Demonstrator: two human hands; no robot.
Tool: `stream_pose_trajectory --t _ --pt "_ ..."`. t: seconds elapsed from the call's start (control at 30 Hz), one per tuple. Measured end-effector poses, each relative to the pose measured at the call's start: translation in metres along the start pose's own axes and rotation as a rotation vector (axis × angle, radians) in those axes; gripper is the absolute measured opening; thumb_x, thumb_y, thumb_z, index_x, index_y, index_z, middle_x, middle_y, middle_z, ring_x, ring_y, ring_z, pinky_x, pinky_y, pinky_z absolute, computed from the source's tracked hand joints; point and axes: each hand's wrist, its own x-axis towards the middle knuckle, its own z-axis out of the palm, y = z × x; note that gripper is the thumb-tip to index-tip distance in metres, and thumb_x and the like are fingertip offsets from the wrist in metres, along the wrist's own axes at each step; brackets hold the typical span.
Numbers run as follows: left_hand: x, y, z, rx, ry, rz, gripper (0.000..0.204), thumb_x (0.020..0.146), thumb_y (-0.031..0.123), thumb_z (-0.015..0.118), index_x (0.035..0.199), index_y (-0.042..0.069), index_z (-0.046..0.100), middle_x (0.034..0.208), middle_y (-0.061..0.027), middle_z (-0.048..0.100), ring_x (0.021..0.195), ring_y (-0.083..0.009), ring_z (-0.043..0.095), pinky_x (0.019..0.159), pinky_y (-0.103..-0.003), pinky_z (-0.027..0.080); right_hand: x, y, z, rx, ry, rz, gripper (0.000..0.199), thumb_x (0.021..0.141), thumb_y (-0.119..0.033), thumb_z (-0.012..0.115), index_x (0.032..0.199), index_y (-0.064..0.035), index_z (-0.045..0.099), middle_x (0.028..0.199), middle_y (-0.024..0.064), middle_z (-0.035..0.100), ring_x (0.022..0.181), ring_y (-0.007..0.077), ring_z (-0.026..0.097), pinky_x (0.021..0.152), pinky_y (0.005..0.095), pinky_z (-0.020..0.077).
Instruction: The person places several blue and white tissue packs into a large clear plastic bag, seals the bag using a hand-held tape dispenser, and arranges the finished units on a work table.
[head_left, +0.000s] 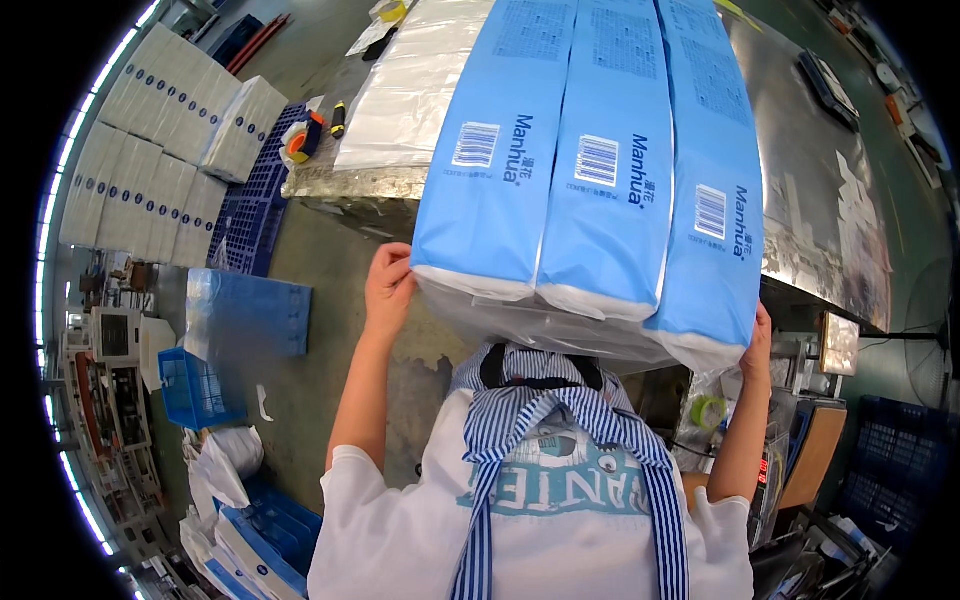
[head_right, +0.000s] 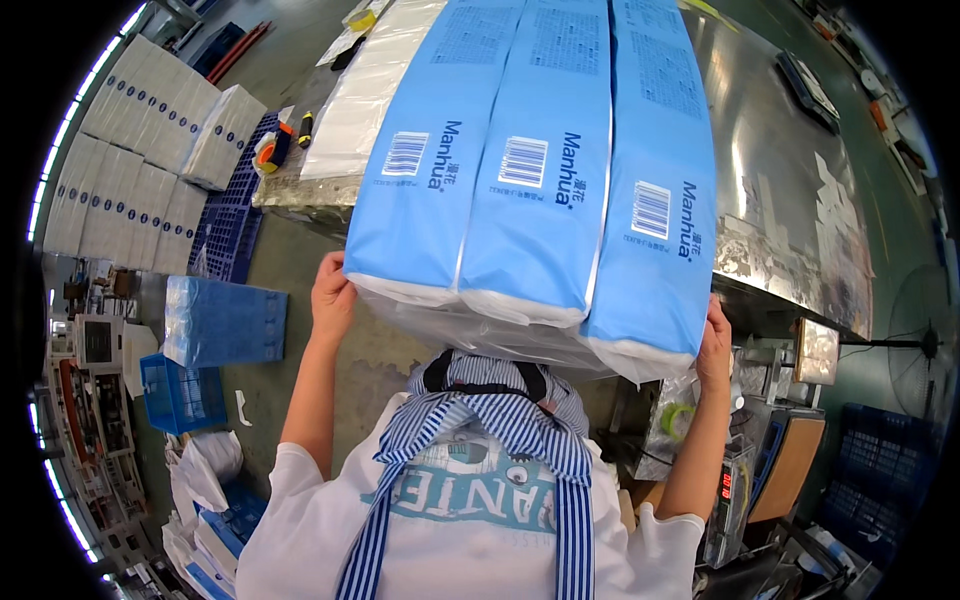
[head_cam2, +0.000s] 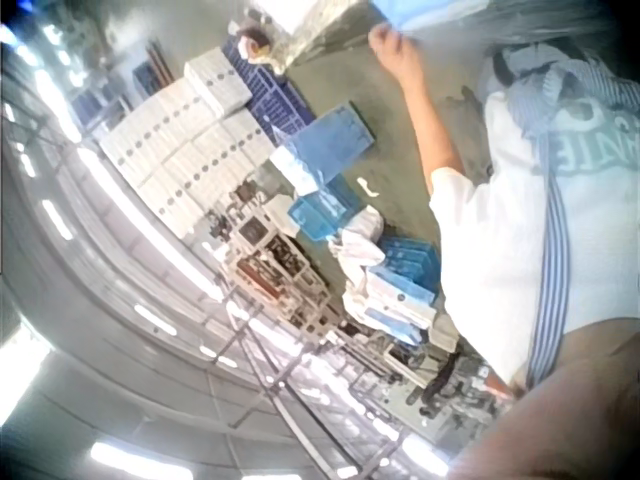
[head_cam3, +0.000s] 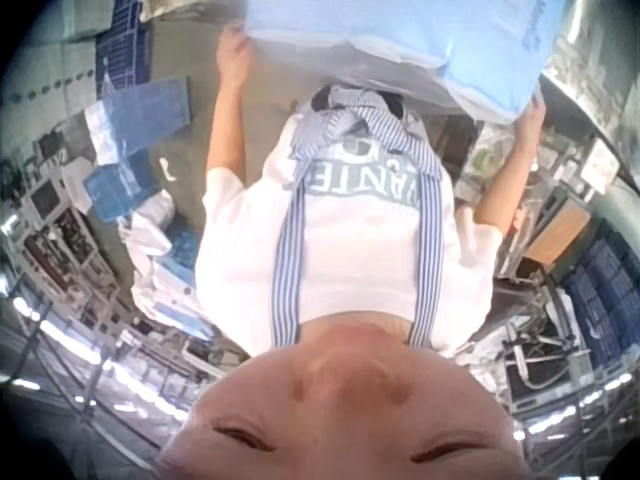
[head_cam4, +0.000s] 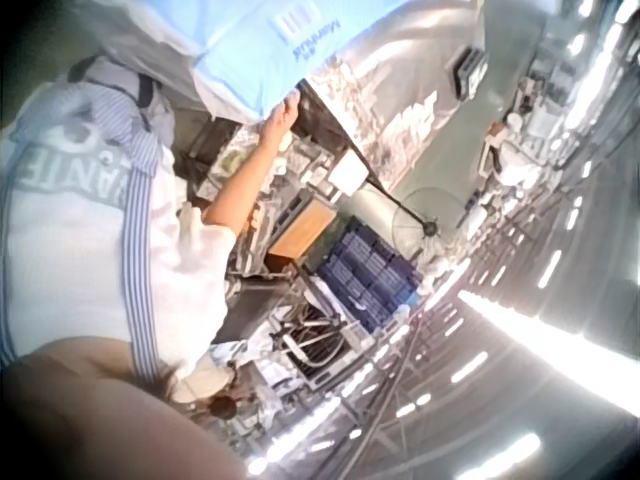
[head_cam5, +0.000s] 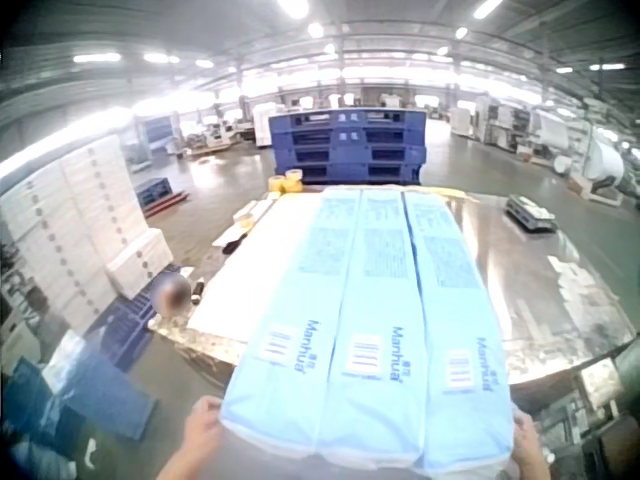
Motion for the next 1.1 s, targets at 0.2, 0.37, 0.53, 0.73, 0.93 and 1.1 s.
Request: stream_pose_trajectory --t 0.2,0.37,0.53,0.73,0.93,1.1 --pt "-0.006 -0.032 0.020 -0.651 0.211 -0.407 0.017 0.090 0.014 0.053 0.096 0.001 0.061 0.092 -0.0022 0.061 0.085 -0.0103 0.055 0.076 -0.025 0.045 -0.006 -0.024 0.019 0.128 -0.073 0.075 0.023 0.079 -0.011 0.056 0.095 0.0048 0.062 0.127 0.0089 0.043 0.116 0.0195 0.042 0.096 0.0292 0.0334" --pt "0.024 -0.035 0.034 -0.791 0.227 -0.436 0.018 0.089 0.017 0.053 0.097 0.002 0.059 0.091 -0.0039 0.062 0.081 -0.0109 0.057 0.072 -0.026 0.048 0.006 -0.016 0.011 0.317 -0.134 0.064 0.012 0.073 -0.012 0.067 0.075 -0.0008 0.063 0.119 0.0104 0.051 0.106 0.0188 0.050 0.090 0.0302 0.0399" --pt "0.035 -0.034 0.032 -0.791 0.101 -0.478 0.021 0.086 0.009 0.051 0.105 0.004 0.057 0.097 -0.0058 0.061 0.085 -0.0143 0.059 0.072 -0.028 0.051 0.002 -0.008 0.017 0.615 -0.217 -0.116 0.025 0.070 -0.022 0.073 0.063 -0.0053 0.057 0.075 0.0054 0.059 0.072 0.0162 0.056 0.067 0.0271 0.0457" --pt "0.028 -0.028 0.037 -0.787 0.100 -0.583 0.034 0.090 0.019 0.043 0.120 0.004 0.048 0.112 -0.0097 0.057 0.097 -0.0199 0.058 0.081 -0.033 0.050 0.008 -0.033 0.015 0.539 -0.370 -0.199 0.030 0.073 -0.026 0.071 0.060 -0.0048 0.053 0.070 0.0056 0.056 0.065 0.0137 0.052 0.059 0.0256 0.0401" --pt "0.036 -0.027 0.040 -0.879 0.067 -0.558 0.036 0.092 0.022 0.040 0.120 0.002 0.048 0.113 -0.0104 0.056 0.101 -0.0204 0.056 0.084 -0.033 0.049 0.026 -0.033 0.028 0.633 -0.314 -0.378 0.030 0.077 -0.027 0.068 0.064 -0.0046 0.052 0.071 0.0050 0.055 0.065 0.0129 0.050 0.061 0.0248 0.0393" --pt "0.072 -0.051 0.055 -1.254 -0.011 -0.529 0.035 0.093 0.026 0.037 0.115 0.003 0.052 0.110 -0.0114 0.057 0.098 -0.0205 0.056 0.083 -0.033 0.049 0.049 -0.048 0.047 0.659 -0.109 -0.286 0.024 0.082 -0.022 0.063 0.069 -0.0037 0.052 0.075 0.0049 0.054 0.069 0.0135 0.050 0.066 0.0246 0.0415"
